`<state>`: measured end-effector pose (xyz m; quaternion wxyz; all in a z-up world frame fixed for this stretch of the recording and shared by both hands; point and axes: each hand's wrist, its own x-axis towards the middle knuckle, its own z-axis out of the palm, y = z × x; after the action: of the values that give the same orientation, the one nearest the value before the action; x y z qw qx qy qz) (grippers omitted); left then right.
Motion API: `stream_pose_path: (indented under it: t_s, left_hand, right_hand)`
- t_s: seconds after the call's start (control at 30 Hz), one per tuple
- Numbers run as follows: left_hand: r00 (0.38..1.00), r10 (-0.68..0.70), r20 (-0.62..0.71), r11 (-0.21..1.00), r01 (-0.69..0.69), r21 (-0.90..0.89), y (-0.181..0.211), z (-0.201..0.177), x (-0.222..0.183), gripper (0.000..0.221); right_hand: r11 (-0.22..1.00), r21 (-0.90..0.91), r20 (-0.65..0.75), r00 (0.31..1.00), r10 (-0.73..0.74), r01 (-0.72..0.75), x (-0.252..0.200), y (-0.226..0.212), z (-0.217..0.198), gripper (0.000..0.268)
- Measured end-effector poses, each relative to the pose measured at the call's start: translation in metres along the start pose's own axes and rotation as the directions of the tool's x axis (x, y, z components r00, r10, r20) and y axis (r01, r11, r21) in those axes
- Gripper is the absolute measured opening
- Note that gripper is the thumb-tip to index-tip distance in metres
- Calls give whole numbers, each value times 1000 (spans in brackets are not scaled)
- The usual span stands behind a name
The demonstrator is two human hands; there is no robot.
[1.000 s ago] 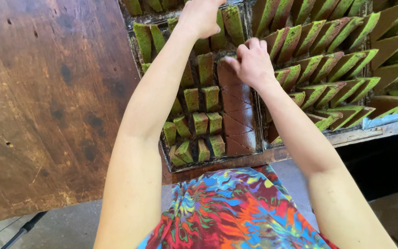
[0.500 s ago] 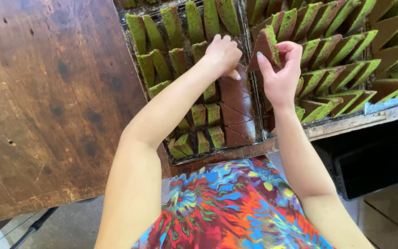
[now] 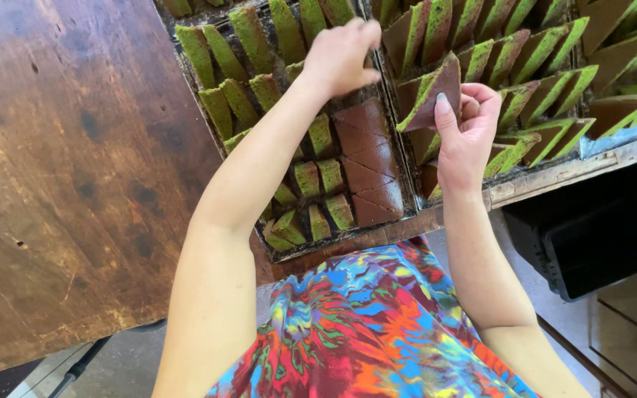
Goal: The person picks up triangular pieces of baked green bread from several trays and organizes them onto a different tray.
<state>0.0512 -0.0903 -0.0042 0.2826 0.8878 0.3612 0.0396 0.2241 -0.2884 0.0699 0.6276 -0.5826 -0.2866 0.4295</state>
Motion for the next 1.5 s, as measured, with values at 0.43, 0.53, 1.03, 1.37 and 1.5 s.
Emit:
stream_pose_path:
  t_s: [0.43, 0.53, 1.03, 1.37, 1.5]
  left_hand:
    - [990, 138, 9, 973, -134, -186, 19, -93, -26, 107]
    - [954, 299, 38, 671, -181, -719, 29, -113, -43, 86]
    - [954, 12, -299, 992, 26, 123, -15, -27, -56, 38]
    - [934, 34, -356, 974, 49, 221, 1, -27, -62, 51]
    - [905, 213, -367, 973, -164, 160, 29, -25, -64, 20]
  right_hand:
    - [631, 628, 489, 862, 135, -455, 32, -28, 33, 31]
    - [660, 579, 523, 839, 149, -479, 39, -17, 47, 32]
    - [328, -822, 485, 874, -28, 467, 35, 89, 50, 35]
    - [541, -697, 532, 845, -49, 470, 6, 40, 24, 44]
    - [681, -644, 226, 937, -267, 349, -36, 23, 7, 38]
